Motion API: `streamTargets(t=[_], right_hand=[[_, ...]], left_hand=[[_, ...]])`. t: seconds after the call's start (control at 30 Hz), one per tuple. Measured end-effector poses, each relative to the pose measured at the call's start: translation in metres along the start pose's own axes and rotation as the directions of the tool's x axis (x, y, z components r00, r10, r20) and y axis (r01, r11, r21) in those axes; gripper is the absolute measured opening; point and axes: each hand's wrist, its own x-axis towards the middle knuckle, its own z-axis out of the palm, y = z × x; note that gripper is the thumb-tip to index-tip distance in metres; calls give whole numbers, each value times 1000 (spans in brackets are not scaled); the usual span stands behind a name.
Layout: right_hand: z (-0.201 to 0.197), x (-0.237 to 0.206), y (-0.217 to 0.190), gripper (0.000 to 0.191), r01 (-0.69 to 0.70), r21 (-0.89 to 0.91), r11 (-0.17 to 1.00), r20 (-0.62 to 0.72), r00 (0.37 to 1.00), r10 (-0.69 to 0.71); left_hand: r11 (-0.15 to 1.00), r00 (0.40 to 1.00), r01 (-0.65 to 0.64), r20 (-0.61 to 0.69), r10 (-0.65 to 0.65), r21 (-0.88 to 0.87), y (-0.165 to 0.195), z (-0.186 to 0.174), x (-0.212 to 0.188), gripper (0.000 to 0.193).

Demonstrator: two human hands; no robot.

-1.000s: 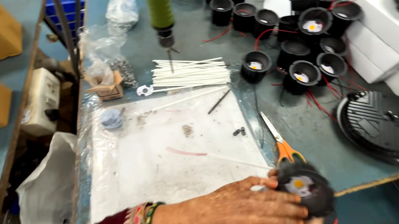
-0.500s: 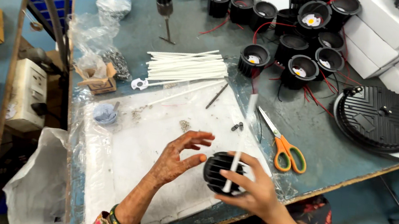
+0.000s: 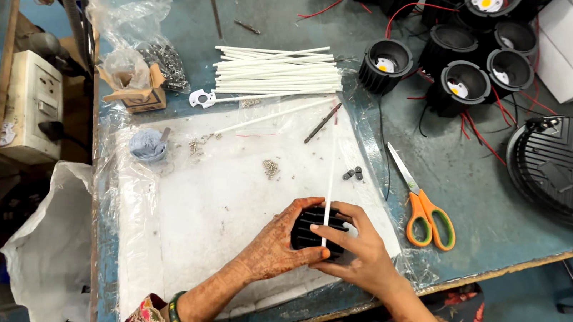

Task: The person assembles LED light fixtures at a workbench. They thread red and white wires through black finned heatsink housings, pull the wires through, and use a green electric screwdriver to drive screws into the housings, repeating the process on multiple units.

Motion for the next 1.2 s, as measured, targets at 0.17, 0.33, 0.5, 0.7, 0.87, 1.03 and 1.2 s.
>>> streamTargets(t=[0.17,0.33,0.5,0.7,0.87,1.03,1.2], right_hand=[[-9,16,33,69,26,4,1000,0,1000,-26],[-2,28,59,75,-3,-70,998,-33,999,1],[12,41,79,71,68,56,996,-116,991,-61],[13,40,86,69,54,-34,998,-92,994,-57],[-2,24,73,67,49,15,999,-120,992,-47],[-22,0,49,64,60,66,996,-123,991,-51],[-42,-33,31,63,85,105,991,-121,990,-72]], left_hand=[[977,996,93,6,-93,-191,-5,-4,29,85],[984,997,52,-53,-62,-169,-10,-14,51,78],[926,989,140,7,-147,-351,-16,-30,64,74],[890,983,172,15,-183,-423,-23,-27,71,71],[961,996,91,16,-90,-261,-30,-10,64,72],[917,999,49,8,-50,-396,-29,-1,65,53],[976,972,218,-91,-215,19,-1,26,92,37]])
